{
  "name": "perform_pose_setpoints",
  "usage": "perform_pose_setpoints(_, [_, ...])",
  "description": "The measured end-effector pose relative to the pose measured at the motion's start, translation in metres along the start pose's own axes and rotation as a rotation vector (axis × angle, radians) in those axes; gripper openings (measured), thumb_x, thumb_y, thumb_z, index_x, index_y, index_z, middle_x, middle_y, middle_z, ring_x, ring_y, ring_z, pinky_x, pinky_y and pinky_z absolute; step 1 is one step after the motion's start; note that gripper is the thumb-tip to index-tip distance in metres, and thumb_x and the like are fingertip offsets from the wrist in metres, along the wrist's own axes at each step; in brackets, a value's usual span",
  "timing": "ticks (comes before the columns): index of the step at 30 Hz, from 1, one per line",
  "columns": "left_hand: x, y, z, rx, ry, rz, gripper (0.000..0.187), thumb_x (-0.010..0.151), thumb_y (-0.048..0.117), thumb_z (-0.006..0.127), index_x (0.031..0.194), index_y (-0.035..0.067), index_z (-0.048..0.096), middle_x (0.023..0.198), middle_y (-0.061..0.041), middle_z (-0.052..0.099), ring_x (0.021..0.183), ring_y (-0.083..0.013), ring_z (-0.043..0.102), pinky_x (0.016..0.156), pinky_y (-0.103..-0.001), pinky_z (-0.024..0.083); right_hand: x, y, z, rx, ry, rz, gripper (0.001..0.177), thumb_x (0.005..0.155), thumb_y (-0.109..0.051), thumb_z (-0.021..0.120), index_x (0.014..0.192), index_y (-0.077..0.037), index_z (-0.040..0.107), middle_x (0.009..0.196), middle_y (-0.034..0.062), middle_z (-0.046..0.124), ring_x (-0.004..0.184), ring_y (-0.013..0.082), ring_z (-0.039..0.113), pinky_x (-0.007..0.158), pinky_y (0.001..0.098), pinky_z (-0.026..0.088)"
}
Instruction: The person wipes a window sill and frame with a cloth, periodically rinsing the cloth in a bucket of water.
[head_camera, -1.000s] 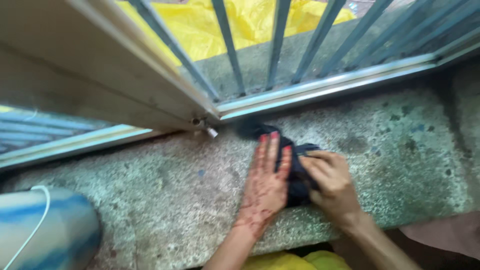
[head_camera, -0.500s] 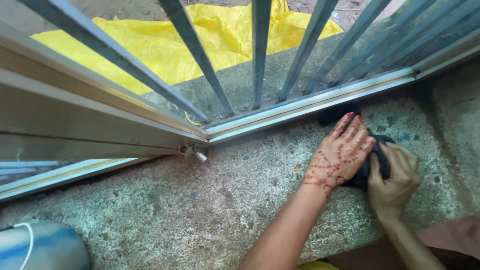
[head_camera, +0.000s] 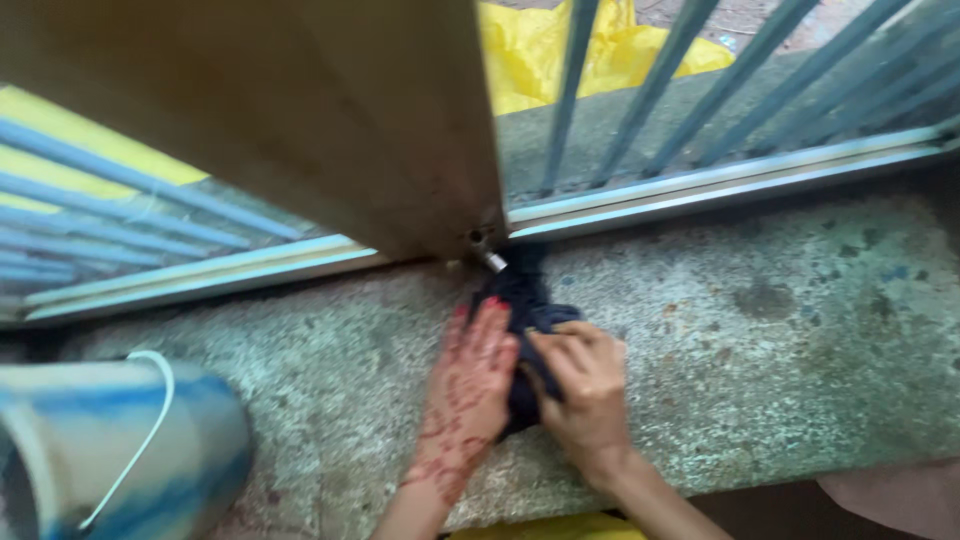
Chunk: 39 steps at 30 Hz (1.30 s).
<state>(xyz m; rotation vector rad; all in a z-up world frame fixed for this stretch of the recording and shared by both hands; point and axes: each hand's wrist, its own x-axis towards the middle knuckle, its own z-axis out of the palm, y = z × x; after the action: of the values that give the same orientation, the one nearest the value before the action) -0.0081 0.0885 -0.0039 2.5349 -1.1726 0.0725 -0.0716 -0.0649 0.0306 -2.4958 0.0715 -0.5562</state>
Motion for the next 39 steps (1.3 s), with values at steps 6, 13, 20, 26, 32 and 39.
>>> perform_pose_setpoints(6, [-0.109,-0.019,-0.036,-0.075,0.114,-0.343,0.038,0.098,0.005,0.048,0.132,-0.008,0.058,0.149,-0.023,0.053,0.143,-0.0410,0.040,0.117,-0.050,0.031,-0.023,-0.064,0.038,0.129,-0.226,-0.235,0.049,0.066,-0.007,0.080,0.115,-0.003,0.072,0.103,0.0069,0.069,0.111,0.0273,0.060,0.089,0.0480,0.043])
perform_pose_setpoints(13, [-0.087,0.047,0.025,-0.179,0.249,-0.240,0.030,0.102,0.006,0.046,0.127,-0.006,0.059,0.147,-0.021,0.053,0.143,-0.0378,0.046,0.122,-0.051,0.033,-0.041,-0.001,-0.018,-0.022,-0.257,-0.345,0.064,0.053,0.000,0.073,0.117,-0.003,0.072,0.098,0.0066,0.068,0.105,0.0275,0.062,0.083,0.0489,0.045])
perform_pose_setpoints(20, [0.050,0.108,0.052,-0.329,0.172,0.076,0.027,0.097,0.007,0.050,0.120,-0.003,0.058,0.139,-0.025,0.055,0.145,-0.0393,0.047,0.128,-0.049,0.033,-0.044,0.096,-0.093,-0.283,-0.113,-0.016,0.048,0.073,-0.003,0.075,0.121,-0.005,0.072,0.103,0.0123,0.070,0.109,0.0318,0.061,0.097,0.0468,0.046])
perform_pose_setpoints(26, [0.148,0.138,0.065,-0.150,0.177,0.155,0.028,0.097,0.018,0.056,0.123,0.010,0.062,0.139,-0.015,0.058,0.146,-0.0352,0.048,0.130,-0.047,0.033,-0.014,0.144,-0.131,-0.375,-0.016,0.065,0.053,0.091,-0.029,0.073,0.136,-0.003,0.063,0.127,0.0164,0.065,0.129,0.0357,0.054,0.109,0.0547,0.038])
perform_pose_setpoints(32, [0.102,0.115,0.034,-0.243,0.228,-0.012,0.062,0.086,0.045,0.067,0.140,0.016,0.061,0.155,-0.020,0.045,0.150,-0.0366,0.027,0.116,-0.070,0.011,-0.017,0.101,-0.115,-0.456,0.028,0.023,0.074,0.066,-0.057,0.075,0.132,-0.025,0.065,0.131,0.0129,0.061,0.133,0.0372,0.048,0.107,0.0601,0.033])
perform_pose_setpoints(39, [0.126,0.122,0.075,-0.188,0.158,0.053,0.044,0.095,0.030,0.065,0.129,0.002,0.064,0.147,-0.021,0.052,0.150,-0.0364,0.036,0.124,-0.062,0.020,0.015,0.160,-0.128,-0.351,-0.078,-0.172,0.055,0.067,-0.050,0.079,0.118,-0.031,0.074,0.116,0.0042,0.064,0.117,0.0294,0.056,0.094,0.0555,0.039])
